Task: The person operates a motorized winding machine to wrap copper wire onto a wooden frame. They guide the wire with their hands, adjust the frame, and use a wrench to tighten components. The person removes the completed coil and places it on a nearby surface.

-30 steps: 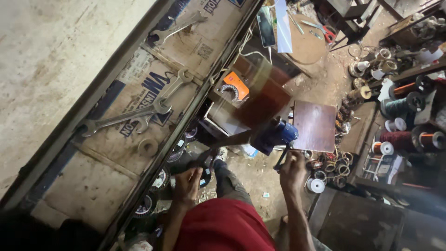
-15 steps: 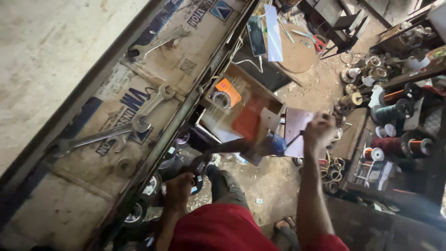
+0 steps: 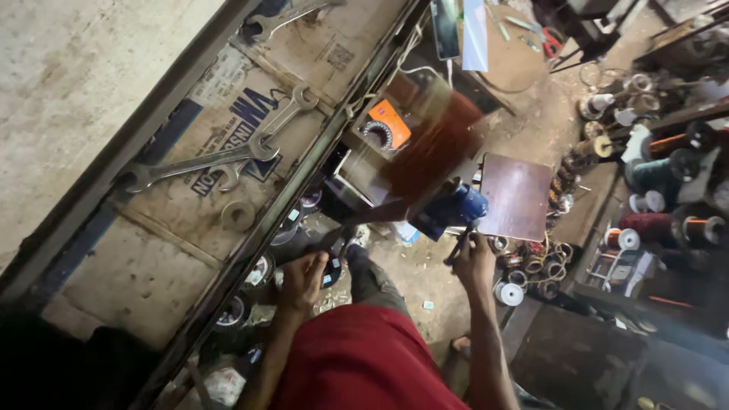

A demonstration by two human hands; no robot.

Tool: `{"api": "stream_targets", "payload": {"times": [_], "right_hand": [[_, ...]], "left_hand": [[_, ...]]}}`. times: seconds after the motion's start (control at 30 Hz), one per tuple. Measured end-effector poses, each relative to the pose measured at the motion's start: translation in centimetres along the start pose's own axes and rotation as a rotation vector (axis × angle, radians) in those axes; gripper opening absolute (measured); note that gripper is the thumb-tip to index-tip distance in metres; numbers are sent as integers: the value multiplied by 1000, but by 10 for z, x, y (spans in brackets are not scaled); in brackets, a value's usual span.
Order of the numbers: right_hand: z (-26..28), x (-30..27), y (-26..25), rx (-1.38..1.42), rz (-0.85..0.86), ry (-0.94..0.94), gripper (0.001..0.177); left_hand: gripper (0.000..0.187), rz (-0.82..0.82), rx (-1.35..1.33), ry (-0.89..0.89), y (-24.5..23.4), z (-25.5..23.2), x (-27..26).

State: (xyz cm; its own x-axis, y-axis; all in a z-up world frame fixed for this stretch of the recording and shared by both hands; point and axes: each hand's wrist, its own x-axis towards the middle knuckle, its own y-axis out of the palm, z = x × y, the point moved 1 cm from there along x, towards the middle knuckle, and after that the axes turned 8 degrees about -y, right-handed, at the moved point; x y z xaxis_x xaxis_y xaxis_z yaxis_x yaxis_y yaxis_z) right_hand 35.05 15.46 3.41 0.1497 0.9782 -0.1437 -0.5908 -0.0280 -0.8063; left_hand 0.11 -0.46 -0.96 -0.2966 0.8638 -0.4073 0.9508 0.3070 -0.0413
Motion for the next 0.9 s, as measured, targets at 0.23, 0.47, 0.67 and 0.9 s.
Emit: {"api": "stream_targets", "payload": {"times": [0.23,0.47,0.67,0.9], "right_hand": [[81,15,-84,0,-471,-254,22],[32,168,-65,-254,-577,-309,19],[-22,191,26,-258,-238,-40,30],[-24,32,26,66,-56,-1,21]], "left_hand": [[62,6,64,-84,3,8,6],[58,-93,39,-100,16,2,24],[59,-99,72,-188,16,-4,23],[59,-39,48,10,3,-22,3]]}}
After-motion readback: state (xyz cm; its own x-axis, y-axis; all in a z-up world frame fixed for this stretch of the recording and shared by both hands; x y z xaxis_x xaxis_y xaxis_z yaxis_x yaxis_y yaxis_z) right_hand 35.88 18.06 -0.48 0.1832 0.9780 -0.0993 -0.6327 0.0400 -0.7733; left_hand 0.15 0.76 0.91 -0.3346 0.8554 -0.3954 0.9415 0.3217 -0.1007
